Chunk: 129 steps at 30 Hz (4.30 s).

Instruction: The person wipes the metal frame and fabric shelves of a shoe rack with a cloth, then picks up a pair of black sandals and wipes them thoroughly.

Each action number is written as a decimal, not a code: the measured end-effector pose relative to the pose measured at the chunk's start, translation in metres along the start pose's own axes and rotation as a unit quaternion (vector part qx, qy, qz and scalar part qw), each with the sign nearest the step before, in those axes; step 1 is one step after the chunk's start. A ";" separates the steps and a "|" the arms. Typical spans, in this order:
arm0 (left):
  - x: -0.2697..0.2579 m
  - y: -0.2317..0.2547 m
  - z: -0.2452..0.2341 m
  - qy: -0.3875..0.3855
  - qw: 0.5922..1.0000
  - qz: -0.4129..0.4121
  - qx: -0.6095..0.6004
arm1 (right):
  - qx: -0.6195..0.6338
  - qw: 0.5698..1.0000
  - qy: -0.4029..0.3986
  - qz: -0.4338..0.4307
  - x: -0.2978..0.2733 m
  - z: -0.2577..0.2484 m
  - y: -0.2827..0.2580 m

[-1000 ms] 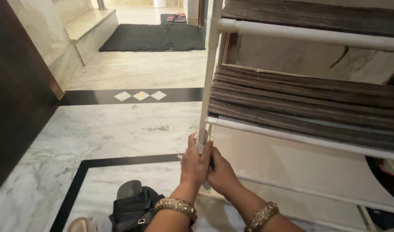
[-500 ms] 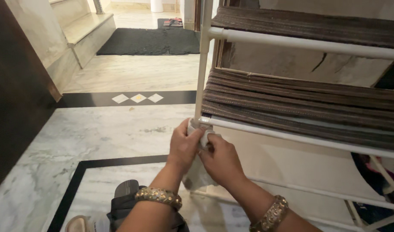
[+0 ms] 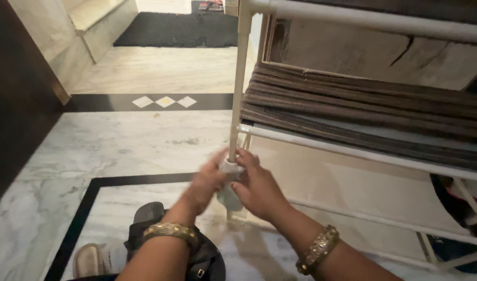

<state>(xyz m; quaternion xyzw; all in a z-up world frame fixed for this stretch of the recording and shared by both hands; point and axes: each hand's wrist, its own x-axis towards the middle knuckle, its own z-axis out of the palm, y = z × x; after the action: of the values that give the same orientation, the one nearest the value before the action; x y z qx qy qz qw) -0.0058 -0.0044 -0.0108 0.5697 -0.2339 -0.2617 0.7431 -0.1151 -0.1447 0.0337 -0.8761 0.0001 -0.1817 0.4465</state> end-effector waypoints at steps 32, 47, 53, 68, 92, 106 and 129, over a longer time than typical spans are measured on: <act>0.020 -0.141 0.003 0.118 0.875 -0.136 0.450 | -0.120 0.956 -0.202 0.176 -0.066 0.056 0.096; 0.024 -0.166 -0.017 0.105 0.935 -0.195 0.276 | -0.145 0.947 -0.215 0.189 -0.077 0.069 0.106; 0.015 -0.109 -0.028 0.098 0.968 -0.226 0.040 | -0.090 0.971 -0.144 0.171 -0.066 0.049 0.060; 0.009 -0.006 -0.003 0.065 0.994 -0.049 0.075 | -0.093 0.992 -0.075 0.035 -0.054 -0.002 0.002; 0.002 0.162 0.116 0.082 0.924 0.372 -0.031 | -0.158 0.980 0.072 -0.092 -0.022 -0.125 -0.143; 0.038 0.204 0.119 0.189 0.823 0.482 0.233 | -0.301 0.895 0.183 -0.274 0.030 -0.151 -0.180; 0.022 0.289 0.141 0.164 0.842 0.481 0.179 | -0.210 0.904 0.230 -0.293 0.106 -0.179 -0.260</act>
<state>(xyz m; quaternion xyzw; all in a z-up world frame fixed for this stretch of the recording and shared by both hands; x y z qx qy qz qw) -0.0453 -0.0593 0.3040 0.5434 -0.3956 0.2726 0.6884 -0.1153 -0.1451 0.3667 -0.8443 -0.1156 -0.4961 0.1663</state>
